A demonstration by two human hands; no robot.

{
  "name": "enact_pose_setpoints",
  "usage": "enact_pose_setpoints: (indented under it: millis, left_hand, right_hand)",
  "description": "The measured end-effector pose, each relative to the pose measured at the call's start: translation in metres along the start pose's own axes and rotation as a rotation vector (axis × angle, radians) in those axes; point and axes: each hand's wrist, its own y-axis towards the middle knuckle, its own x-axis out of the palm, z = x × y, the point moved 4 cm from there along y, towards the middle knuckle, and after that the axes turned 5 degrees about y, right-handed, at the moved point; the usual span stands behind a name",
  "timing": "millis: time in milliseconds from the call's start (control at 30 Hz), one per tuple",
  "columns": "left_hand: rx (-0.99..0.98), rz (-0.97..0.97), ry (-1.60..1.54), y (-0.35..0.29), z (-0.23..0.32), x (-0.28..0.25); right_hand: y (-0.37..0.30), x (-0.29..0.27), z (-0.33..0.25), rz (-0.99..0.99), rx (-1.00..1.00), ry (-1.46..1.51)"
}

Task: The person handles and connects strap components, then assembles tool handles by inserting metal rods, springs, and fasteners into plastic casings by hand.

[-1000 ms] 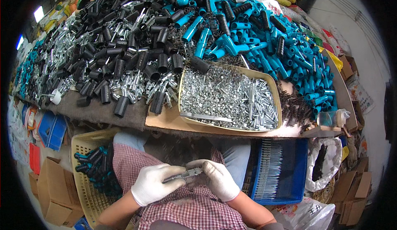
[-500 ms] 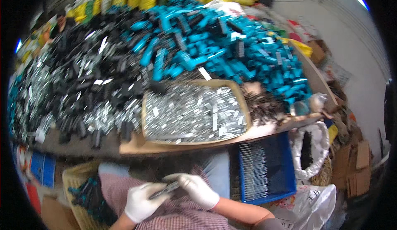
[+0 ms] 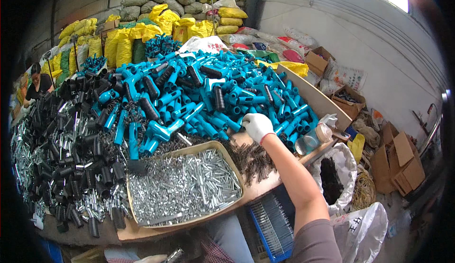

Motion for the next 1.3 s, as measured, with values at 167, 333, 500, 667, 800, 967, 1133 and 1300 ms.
enact_pose_setpoints:
  millis: [167, 333, 500, 667, 800, 967, 1133, 1300]
  left_hand:
    - [0.002, 0.017, -0.057, 0.01, 0.006, 0.01]
    - [0.035, 0.048, -0.037, 0.005, 0.014, 0.003]
    - [0.128, 0.128, 0.147, -0.002, 0.011, -0.012]
    - [0.214, 0.139, 0.132, -0.01, 0.026, -0.027]
    - [0.319, 0.126, 0.155, -0.031, 0.018, -0.034]
    - [0.387, 0.103, 0.198, -0.054, 0.005, -0.044]
    - [0.487, 0.131, 0.287, -0.067, 0.007, -0.045]
    - [0.503, -0.01, 0.415, -0.065, 0.0, -0.03]
  right_hand:
    - [0.032, 0.064, -0.006, -0.045, 0.066, -0.14]
    - [0.022, 0.038, -0.04, -0.028, 0.145, -0.222]
    - [-0.066, -0.044, -0.095, 0.176, -0.013, 0.167]
    - [-0.22, -0.051, -0.174, -0.662, 0.024, 0.786]
    - [-0.275, -0.029, -0.202, -0.991, 0.084, 0.82]
    - [-0.276, -0.011, -0.225, -1.109, -0.188, 0.848]
    - [-0.285, -0.016, -0.273, -1.17, -0.325, 0.726]
    - [-0.311, 0.011, -0.276, -1.293, -0.378, 0.761]
